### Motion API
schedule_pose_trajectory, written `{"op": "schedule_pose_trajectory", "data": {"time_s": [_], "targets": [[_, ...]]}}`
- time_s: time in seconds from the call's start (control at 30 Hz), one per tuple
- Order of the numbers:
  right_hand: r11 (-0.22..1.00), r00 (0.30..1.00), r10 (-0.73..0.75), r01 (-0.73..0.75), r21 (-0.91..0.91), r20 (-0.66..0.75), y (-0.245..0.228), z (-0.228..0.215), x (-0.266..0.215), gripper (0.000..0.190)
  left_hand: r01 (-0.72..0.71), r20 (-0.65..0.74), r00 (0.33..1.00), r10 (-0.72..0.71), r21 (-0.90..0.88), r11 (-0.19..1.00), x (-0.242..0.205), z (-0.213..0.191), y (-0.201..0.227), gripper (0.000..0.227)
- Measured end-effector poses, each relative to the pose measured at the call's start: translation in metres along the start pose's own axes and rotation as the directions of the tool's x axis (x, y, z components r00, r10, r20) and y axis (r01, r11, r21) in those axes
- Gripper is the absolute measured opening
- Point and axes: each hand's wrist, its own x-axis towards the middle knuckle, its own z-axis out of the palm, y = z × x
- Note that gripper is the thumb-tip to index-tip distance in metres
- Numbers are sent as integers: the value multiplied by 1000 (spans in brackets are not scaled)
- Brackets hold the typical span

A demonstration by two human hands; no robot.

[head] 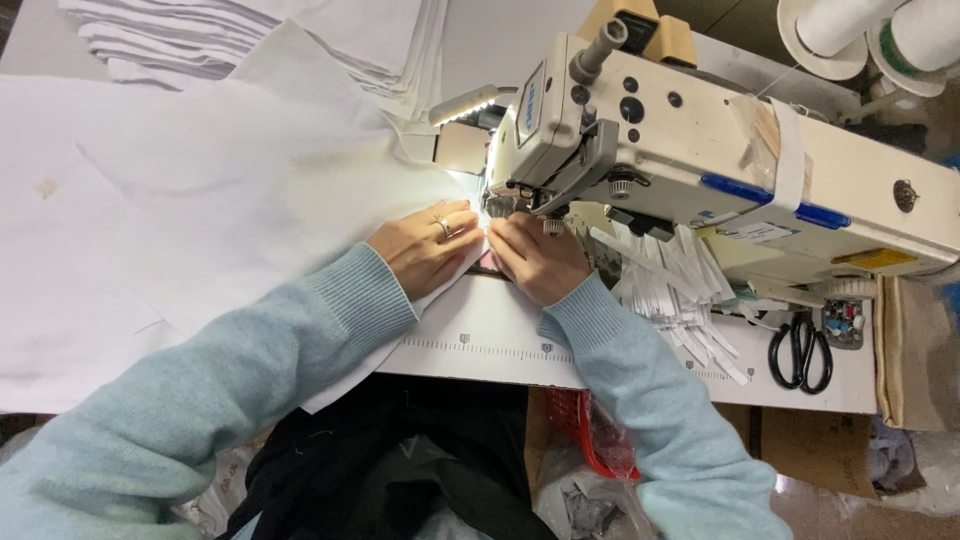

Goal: Sewing small white fabric strips onto larger white fabric pieces using an industrial sewing machine and stacking the finished items.

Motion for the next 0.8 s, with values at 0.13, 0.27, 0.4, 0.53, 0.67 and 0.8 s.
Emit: {"op": "schedule_pose_trajectory", "data": {"time_s": [0.13, 0.27, 0.4, 0.53, 0.67, 0.8], "targets": [[998, 997, 67, -67, -22, 34, -4, 5, -10, 27, -22, -15, 1000, 22, 5, 1000, 8, -9, -14, 40], [986, 986, 162, -161, -42, 28, -3, 16, -11, 30, -33, 43, 999, 33, -14, 999, 11, -7, -27, 39], [981, 981, 193, -194, 21, 14, -2, 10, -5, 29, -15, 35, 999, 16, -30, 999, 10, 0, -30, 38], [975, 975, 218, -220, 43, 44, -2, 5, -5, 34, -3, 42, 999, 4, -27, 1000, 9, -5, -29, 38], [932, 940, 328, -338, 131, 93, 0, 8, -11, 30, 20, 43, 999, -18, -43, 999, 11, -9, -28, 34], [756, 859, 466, -511, 409, 210, 5, 5, -9, 30, 54, 49, 997, -51, -56, 997, 9, -4, -31, 33]]}}
